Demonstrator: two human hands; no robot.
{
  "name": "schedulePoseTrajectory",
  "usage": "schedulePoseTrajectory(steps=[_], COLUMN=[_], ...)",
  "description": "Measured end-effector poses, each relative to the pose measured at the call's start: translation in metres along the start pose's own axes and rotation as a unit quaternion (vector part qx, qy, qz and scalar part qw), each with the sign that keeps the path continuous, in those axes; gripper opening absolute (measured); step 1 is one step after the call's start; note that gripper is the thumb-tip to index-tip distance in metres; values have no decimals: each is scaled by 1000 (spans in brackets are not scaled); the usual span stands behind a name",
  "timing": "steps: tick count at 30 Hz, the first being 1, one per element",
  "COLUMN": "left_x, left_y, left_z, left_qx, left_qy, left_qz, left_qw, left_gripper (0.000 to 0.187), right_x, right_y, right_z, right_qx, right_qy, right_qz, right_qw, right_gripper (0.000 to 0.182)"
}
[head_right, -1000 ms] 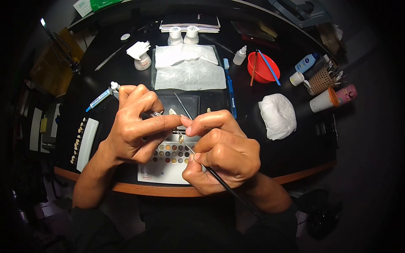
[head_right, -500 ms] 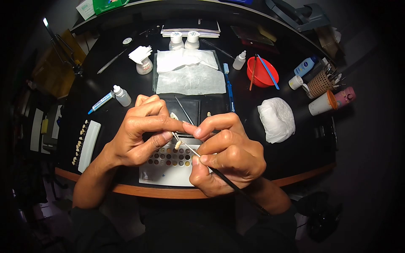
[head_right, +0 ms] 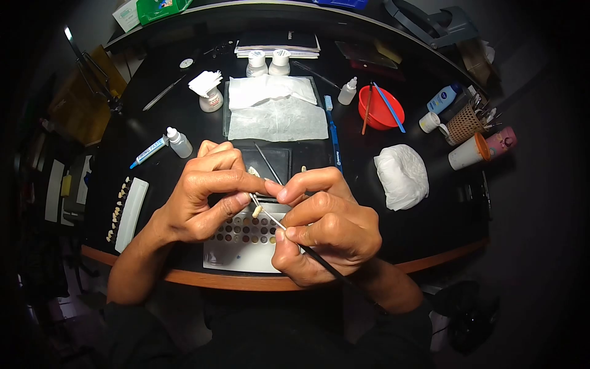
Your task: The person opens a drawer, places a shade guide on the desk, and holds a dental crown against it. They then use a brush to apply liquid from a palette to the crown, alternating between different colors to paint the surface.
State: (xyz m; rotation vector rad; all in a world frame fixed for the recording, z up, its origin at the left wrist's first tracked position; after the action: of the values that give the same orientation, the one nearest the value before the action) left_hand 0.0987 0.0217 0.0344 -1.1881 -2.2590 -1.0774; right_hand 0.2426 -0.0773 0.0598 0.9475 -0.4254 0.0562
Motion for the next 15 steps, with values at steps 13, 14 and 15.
schedulePoseTrajectory(steps=[13,14,15], left_x=[2,2,2], left_y=[-1,-1,-1], left_z=[-7,-7,-7], left_qx=[-12,-12,-11], left_qy=[155,155,155], left_qz=[11,12,14], left_qw=[988,988,988], left_gripper=[15,15,14], right_x=[-8,-8,-8], right_y=[-1,0,1], right_z=[-12,-12,-12], right_qx=[-48,-47,-46], right_qy=[61,50,40], right_qz=[40,23,7], right_qw=[996,997,998], right_gripper=[23,23,23])
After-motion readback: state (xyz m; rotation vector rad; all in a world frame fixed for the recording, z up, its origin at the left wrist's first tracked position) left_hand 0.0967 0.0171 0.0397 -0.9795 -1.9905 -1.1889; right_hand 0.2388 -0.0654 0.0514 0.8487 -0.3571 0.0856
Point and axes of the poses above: each hand's wrist, its own y-axis towards the middle knuckle, its own x-axis out of the back of the hand, z = x × y, the point moved 8 cm from there along y, towards the middle knuckle, and after that the axes turned 6 degrees about z, right-handed, at the moved point
